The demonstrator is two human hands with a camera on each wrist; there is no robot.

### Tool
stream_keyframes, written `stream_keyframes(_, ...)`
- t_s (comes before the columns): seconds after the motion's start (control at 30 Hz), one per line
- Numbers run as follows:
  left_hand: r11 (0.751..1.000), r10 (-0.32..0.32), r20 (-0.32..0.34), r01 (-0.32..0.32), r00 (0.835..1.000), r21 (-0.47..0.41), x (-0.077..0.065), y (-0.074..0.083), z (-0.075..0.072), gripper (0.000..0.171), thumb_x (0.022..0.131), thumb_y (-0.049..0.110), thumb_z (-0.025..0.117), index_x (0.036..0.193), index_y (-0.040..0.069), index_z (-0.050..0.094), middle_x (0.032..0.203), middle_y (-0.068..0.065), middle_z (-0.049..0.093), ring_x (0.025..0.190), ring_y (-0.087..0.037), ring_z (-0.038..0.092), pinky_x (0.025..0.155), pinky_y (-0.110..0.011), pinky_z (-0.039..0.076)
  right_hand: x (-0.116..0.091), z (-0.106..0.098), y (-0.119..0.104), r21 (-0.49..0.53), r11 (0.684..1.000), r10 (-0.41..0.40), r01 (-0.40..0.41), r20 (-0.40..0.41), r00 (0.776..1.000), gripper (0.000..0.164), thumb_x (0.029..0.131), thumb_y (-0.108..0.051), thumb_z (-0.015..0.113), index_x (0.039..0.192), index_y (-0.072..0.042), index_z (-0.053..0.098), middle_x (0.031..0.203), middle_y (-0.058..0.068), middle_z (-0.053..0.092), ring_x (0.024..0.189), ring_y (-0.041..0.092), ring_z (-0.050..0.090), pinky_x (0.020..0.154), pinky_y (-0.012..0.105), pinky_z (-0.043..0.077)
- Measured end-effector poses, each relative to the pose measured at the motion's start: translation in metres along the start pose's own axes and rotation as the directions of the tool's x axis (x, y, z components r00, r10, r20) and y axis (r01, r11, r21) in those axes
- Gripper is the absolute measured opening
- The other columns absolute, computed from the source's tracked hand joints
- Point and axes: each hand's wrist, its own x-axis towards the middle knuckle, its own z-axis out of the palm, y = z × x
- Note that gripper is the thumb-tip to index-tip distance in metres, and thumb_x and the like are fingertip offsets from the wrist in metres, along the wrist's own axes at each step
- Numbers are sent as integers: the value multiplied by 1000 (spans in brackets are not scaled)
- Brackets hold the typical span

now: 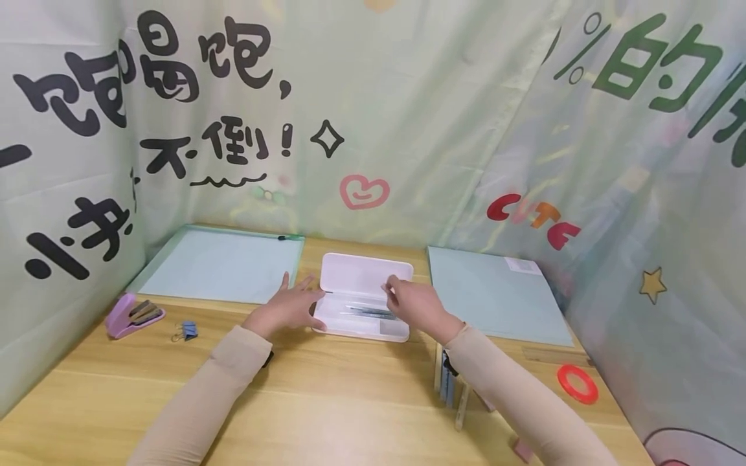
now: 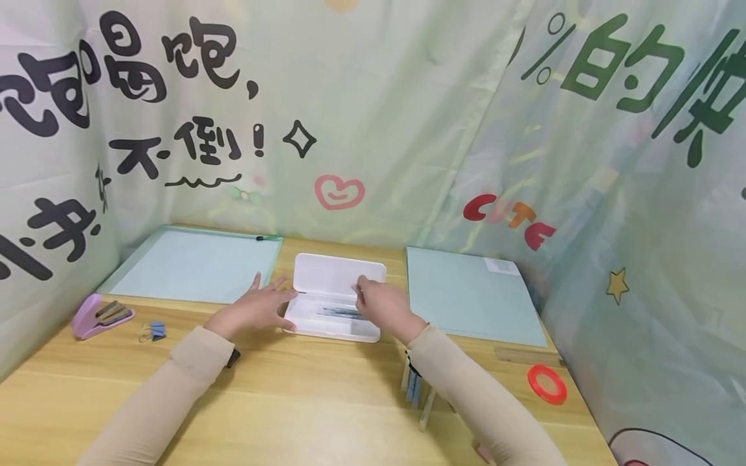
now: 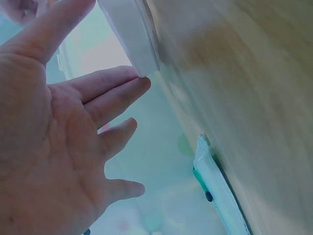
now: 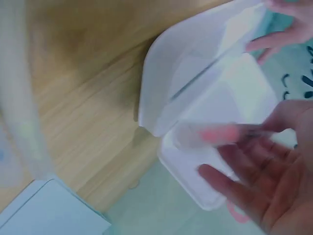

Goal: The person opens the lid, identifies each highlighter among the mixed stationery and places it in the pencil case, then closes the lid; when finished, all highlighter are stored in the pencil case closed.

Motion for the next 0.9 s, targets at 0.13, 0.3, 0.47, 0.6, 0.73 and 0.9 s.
stream_keyframes(0.13, 1000, -3, 1, 3, 1000, 15, 0, 0, 2, 86, 62, 67, 55, 130, 16, 42, 130, 0, 42, 130, -22, 9, 94, -55, -14, 16, 15, -2, -52, 989, -139, 139, -1, 990, 14, 83, -27, 54, 93, -19, 61, 64, -9, 50, 43, 3, 36, 34, 19, 26)
stream_keyframes(0.3, 1000, -16, 7, 16, 1000, 20, 1, 0, 2, 87, 62, 67, 54, 131, 16, 41, 132, -1, 39, 130, -22, 8, 94, -52, -17, 28, 32, -8, -38, 983, -174, 178, 81, 981, 14, 84, -31, 55, 92, -23, 63, 71, -9, 52, 54, 5, 46, 43, 22, 38)
stream_keyframes(0.47, 999, -17, 3, 17, 1000, 29, 2, -1, 2, 90, 60, 69, 53, 130, 15, 41, 133, -4, 37, 130, -22, 9, 95, -53, -14, 32, 41, -15, -35, 986, -157, 164, 151, 976, 15, 85, -30, 55, 95, -23, 63, 75, -8, 52, 63, 7, 48, 48, 24, 43)
stream_keyframes(0.6, 999, -22, 9, 22, 1000, 28, 3, -2, 1, 91, 60, 70, 52, 131, 15, 40, 134, -4, 36, 130, -22, 8, 95, -52, -15, 32, 46, -17, -57, 986, -145, 156, 157, 977, 14, 86, -27, 53, 95, -22, 62, 77, -7, 52, 66, 8, 49, 48, 25, 44)
stream_keyframes(0.73, 1000, -20, 15, 20, 1000, 6, 4, -3, 2, 92, 59, 69, 54, 131, 14, 40, 133, -4, 37, 130, -22, 6, 93, -49, -20, 31, 49, -19, -64, 987, -136, 147, 154, 979, 13, 86, -25, 53, 93, -20, 62, 76, -6, 51, 65, 9, 48, 46, 25, 42)
stream_keyframes(0.9, 1000, -17, 14, 17, 1000, 5, 4, -2, 2, 92, 59, 69, 54, 131, 14, 41, 133, -4, 37, 130, -23, 6, 93, -50, -19, 32, 50, -21, -73, 984, -149, 164, 181, 972, 11, 85, -19, 53, 93, -19, 61, 78, -6, 52, 70, 10, 50, 45, 25, 41)
